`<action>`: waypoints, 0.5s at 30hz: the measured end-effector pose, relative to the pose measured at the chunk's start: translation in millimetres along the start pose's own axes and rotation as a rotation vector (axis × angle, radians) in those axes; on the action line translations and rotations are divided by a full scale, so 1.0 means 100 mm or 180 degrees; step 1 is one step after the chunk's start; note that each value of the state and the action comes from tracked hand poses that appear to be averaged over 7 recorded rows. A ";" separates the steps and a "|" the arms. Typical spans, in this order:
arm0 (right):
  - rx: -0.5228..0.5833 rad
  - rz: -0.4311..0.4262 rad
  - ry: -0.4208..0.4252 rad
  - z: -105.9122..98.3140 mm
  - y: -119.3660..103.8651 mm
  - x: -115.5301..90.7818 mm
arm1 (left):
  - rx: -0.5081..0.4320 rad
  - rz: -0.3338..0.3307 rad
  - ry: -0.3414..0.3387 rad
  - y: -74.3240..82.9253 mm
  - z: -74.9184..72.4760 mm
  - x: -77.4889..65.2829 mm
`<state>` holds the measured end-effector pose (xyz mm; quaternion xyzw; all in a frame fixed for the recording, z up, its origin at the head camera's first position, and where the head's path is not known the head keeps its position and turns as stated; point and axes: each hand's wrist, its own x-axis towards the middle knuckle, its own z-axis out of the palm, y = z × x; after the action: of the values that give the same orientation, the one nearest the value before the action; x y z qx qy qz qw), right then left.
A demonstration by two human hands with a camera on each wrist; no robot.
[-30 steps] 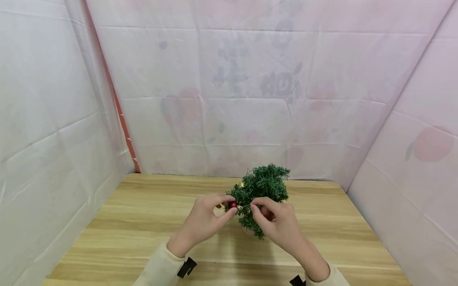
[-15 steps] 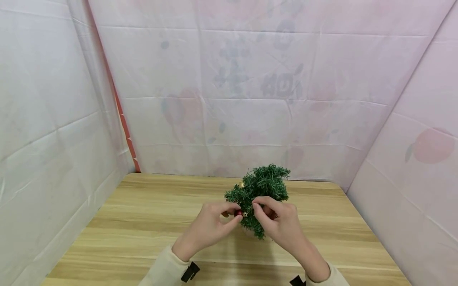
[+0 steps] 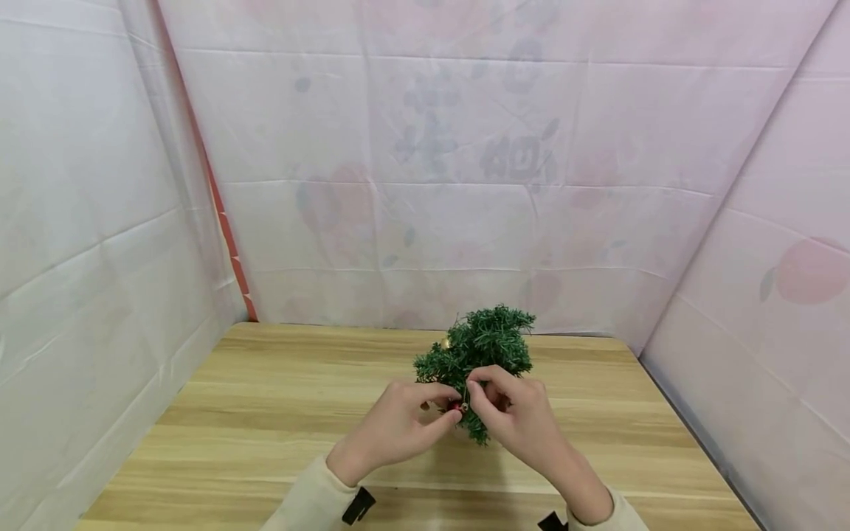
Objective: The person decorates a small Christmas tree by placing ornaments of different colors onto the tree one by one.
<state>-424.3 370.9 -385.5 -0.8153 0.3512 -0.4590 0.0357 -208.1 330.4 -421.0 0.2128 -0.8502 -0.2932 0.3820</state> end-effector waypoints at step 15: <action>0.0001 0.0217 -0.0107 -0.03 -0.02 -0.03 | 0.0258 0.0159 -0.0139 0.02 0.04 0.05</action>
<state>-426.8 375.4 -384.9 -0.8104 0.3781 -0.4438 0.0573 -214.8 330.4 -419.6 0.2003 -0.8746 -0.2535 0.3616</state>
